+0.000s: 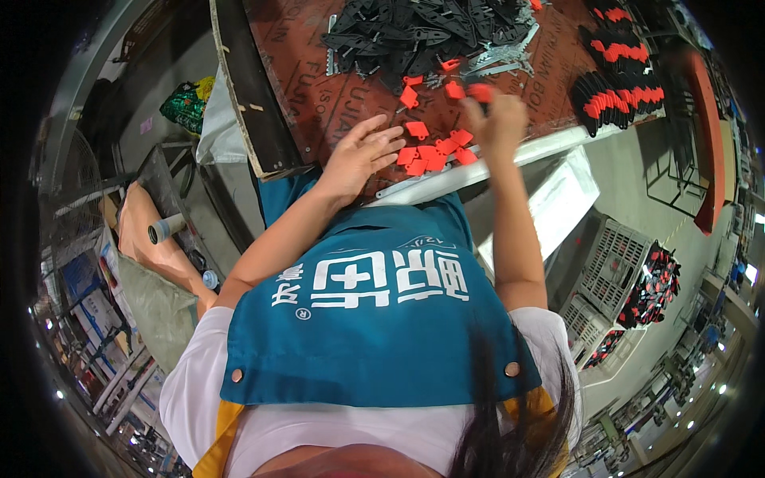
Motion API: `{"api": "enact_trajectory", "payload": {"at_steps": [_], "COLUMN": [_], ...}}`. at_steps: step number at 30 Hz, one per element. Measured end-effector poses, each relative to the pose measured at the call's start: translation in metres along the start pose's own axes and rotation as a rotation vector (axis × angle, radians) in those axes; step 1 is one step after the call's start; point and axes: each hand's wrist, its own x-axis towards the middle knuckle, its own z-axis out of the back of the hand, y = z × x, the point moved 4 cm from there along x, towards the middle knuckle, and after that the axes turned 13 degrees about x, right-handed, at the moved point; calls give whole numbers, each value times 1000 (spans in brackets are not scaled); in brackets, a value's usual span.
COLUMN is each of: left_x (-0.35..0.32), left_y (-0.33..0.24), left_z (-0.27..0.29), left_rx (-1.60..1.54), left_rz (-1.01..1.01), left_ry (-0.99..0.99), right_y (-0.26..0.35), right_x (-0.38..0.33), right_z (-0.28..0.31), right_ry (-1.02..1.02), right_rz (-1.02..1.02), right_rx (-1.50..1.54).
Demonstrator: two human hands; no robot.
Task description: The person repeatedly picks up black plastic clips and red plastic pieces from a table, inserts the red pieces into the black clips, and places the assembled units into a growing pile. The task continues with the same repetitive assembly motion throughout the clip.
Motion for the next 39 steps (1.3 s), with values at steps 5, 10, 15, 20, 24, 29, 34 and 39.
{"api": "enact_trajectory", "payload": {"at_steps": [5,10,15,20,24,29,34,39], "left_x": [-1,-3,-3,3,0,-4,1,10], "left_y": [-5,4,5,5,-5,-4,3,15], "left_z": [34,44,31,27,24,33,32,12], "left_rx": [59,14,31,39,17,4,28,33], "left_rz": [10,26,80,99,59,48,18,41], "left_ry": [-73,-133,-105,-95,-90,-105,-55,40], "right_y": [-165,-203,-160,-45,12,22,35,62], "right_x": [1,4,28,69,98,114,70,-21], "right_z": [56,65,51,-23,-67,-96,-44,-52], "right_ry": [-99,78,-41,26,51,318,558,771], "right_rz": [-206,-323,-301,139,429,401,-206,-808], "right_rx": [-648,-832,-654,-6,110,-93,371,1354]}}
